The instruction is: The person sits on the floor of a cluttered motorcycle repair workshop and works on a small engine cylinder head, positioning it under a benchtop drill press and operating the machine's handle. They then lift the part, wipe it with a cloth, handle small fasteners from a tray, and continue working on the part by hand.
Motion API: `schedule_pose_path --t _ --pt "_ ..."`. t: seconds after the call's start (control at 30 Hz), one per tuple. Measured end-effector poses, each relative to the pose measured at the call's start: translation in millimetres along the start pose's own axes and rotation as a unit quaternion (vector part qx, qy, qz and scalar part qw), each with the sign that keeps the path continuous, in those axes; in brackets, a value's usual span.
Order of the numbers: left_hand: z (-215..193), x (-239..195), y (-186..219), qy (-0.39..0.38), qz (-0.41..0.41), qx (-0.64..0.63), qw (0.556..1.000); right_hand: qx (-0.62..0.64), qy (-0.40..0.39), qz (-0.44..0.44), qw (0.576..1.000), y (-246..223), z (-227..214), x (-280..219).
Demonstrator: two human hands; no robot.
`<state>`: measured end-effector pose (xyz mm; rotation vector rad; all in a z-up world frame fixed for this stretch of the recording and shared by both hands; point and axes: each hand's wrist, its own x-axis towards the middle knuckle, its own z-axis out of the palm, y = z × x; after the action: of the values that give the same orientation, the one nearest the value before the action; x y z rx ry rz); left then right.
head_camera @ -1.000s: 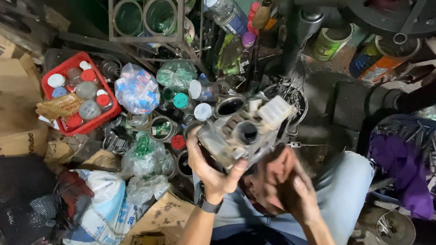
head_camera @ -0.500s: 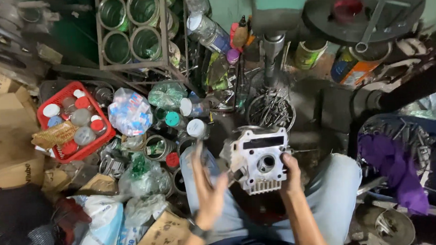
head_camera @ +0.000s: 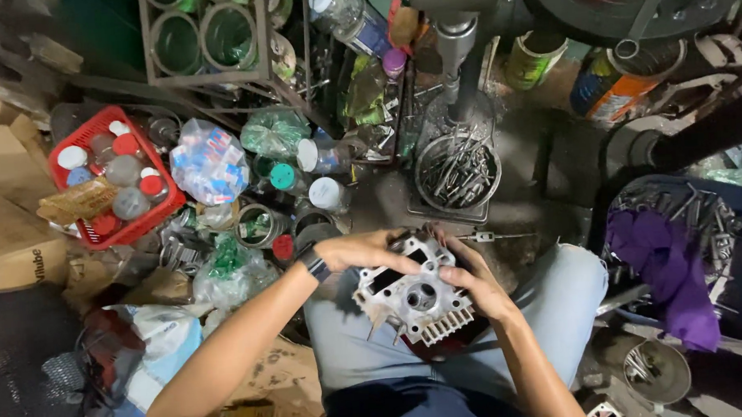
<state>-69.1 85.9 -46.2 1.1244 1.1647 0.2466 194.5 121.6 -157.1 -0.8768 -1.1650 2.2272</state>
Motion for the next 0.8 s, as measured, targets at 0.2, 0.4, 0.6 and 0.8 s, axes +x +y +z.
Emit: schedule_pose_path --t 0.2,0.4,0.6,0.8 --pt "50.7 -18.1 -105.7 0.188 0.107 -0.143 0.966 -0.337 -0.004 0.020 0.941 -36.4 5.1 5.0" --pt "124.6 -44.6 -176.9 0.291 0.209 -0.616 0.701 -0.220 0.140 0.007 0.965 -72.0 2.9 0.8" --pt "109.7 -48.3 -165.6 0.460 0.239 -0.658 0.546 -0.532 0.174 -0.162 0.812 -75.3 0.7 2.6" --pt "105.5 -49.9 -144.3 0.467 0.282 -0.669 0.505 -0.339 0.227 -0.277 0.870 -100.1 4.2 -6.3"
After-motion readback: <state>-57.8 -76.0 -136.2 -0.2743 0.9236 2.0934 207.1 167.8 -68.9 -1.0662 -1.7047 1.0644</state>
